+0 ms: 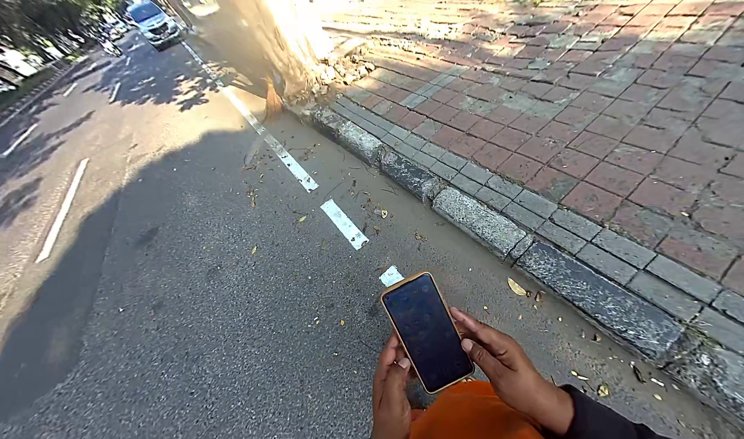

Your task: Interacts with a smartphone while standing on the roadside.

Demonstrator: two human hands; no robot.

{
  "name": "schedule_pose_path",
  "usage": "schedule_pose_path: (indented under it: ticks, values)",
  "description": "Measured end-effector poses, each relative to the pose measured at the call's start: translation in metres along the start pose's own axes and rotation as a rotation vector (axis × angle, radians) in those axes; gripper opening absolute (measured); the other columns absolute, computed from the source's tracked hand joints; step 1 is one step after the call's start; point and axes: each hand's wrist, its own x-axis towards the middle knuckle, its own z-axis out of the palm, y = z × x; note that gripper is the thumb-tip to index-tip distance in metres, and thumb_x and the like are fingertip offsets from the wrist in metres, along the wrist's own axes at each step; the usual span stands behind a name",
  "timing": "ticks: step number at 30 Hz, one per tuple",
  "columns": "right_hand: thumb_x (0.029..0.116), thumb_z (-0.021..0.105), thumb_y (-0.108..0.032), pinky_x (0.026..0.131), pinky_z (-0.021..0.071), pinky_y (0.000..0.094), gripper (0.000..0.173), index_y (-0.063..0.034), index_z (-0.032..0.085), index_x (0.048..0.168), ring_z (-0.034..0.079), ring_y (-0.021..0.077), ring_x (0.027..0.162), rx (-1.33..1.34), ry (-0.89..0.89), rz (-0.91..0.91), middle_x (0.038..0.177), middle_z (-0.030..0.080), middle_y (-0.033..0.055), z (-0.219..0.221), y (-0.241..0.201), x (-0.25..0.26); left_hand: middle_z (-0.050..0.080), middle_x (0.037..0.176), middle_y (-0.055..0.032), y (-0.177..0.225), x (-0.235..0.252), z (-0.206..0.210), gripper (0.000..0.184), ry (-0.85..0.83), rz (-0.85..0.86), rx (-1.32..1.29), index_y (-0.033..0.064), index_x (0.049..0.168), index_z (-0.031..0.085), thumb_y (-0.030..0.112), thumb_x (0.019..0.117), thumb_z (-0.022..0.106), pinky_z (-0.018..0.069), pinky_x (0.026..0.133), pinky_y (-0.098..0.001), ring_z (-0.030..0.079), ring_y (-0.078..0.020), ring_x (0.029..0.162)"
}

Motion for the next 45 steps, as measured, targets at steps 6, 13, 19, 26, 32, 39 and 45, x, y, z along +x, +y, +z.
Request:
schedule_pose_path:
  ticks: [6, 13, 19, 26, 32, 39, 45]
  values:
    - [0.1045, 0.045, -0.003, 0.109, 0.0520, 0.0280, 0.046, 0.0088, 0.046, 0.149, 0.064, 0.0120, 0.127, 0.010, -0.071, -0.016, 0.142, 0.064, 0.0151, 0.054, 0.006, 0.021, 0.072, 0.112, 0.0029, 0.019, -0.008, -0.046, 0.041, 0.111, 0.080, 0.067, -0.0058, 0.137, 0.043, 0.003, 0.0979, 0.033, 0.0602, 0.089, -0.0313, 0.071, -0.0079, 0.099]
    - [0.1050, 0.044, -0.002, 0.110, 0.0518, 0.0284, 0.047, 0.0097, 0.044, 0.150, 0.064, 0.0126, 0.128, -0.010, -0.113, -0.034, 0.143, 0.063, 0.0160, 0.114, 0.004, 0.043, 0.073, 0.112, 0.0040, 0.042, -0.006, -0.108, 0.037, 0.098, 0.125, 0.018, -0.0022, 0.135, 0.046, 0.006, 0.1005, 0.035, 0.0600, 0.089, -0.0313, 0.071, -0.0086, 0.099]
    - [0.1042, 0.046, -0.002, 0.111, 0.0506, 0.0278, 0.047, 0.0102, 0.046, 0.149, 0.063, 0.0122, 0.129, -0.085, -0.116, -0.070, 0.144, 0.062, 0.0166, 0.155, 0.007, 0.053, 0.074, 0.106, 0.0026, 0.058, -0.006, -0.145, 0.042, 0.113, 0.151, 0.066, -0.0081, 0.135, 0.044, -0.011, 0.0934, 0.039, 0.0593, 0.089, -0.0277, 0.071, -0.0059, 0.097]
    - [0.1032, 0.046, 0.000, 0.109, 0.0521, 0.0266, 0.047, 0.0093, 0.047, 0.149, 0.064, 0.0108, 0.126, -0.128, -0.088, -0.048, 0.141, 0.064, 0.0165, 0.188, 0.016, 0.061, 0.068, 0.124, -0.0075, 0.061, -0.004, -0.188, 0.069, -0.033, 0.101, 0.059, -0.0140, 0.147, 0.025, -0.008, 0.0876, 0.060, 0.0591, 0.095, -0.0348, 0.069, -0.0127, 0.110]
    - [0.1019, 0.045, 0.001, 0.112, 0.0480, 0.0256, 0.047, 0.0078, 0.050, 0.148, 0.061, 0.0100, 0.130, -0.191, -0.088, 0.037, 0.143, 0.062, 0.0169, 0.195, 0.021, 0.097, 0.059, 0.138, -0.0135, 0.065, 0.024, -0.210, 0.053, -0.046, 0.003, 0.040, -0.0186, 0.148, 0.021, 0.002, 0.0989, 0.027, 0.0557, 0.100, -0.0340, 0.066, -0.0098, 0.114]
    - [0.1031, 0.046, -0.001, 0.107, 0.0522, 0.0273, 0.045, 0.0066, 0.052, 0.147, 0.067, 0.0120, 0.123, -0.230, -0.205, -0.009, 0.138, 0.066, 0.0167, 0.186, 0.061, 0.197, 0.059, 0.137, -0.0164, 0.065, 0.115, -0.240, 0.050, -0.014, -0.046, 0.133, -0.0181, 0.149, 0.021, -0.001, 0.1022, 0.027, 0.0566, 0.098, -0.0335, 0.067, -0.0099, 0.112]
    - [0.1041, 0.055, -0.025, 0.118, 0.0378, 0.0587, 0.051, 0.0050, 0.055, 0.145, 0.047, 0.0425, 0.144, -0.511, -0.204, -0.218, 0.153, 0.051, 0.0261, 0.175, 0.081, 0.362, 0.057, 0.139, -0.0263, 0.086, 0.252, -0.283, 0.049, 0.004, -0.026, 0.357, -0.0196, 0.141, 0.041, 0.006, 0.1014, 0.028, 0.0443, 0.111, -0.0326, 0.059, -0.0130, 0.125]
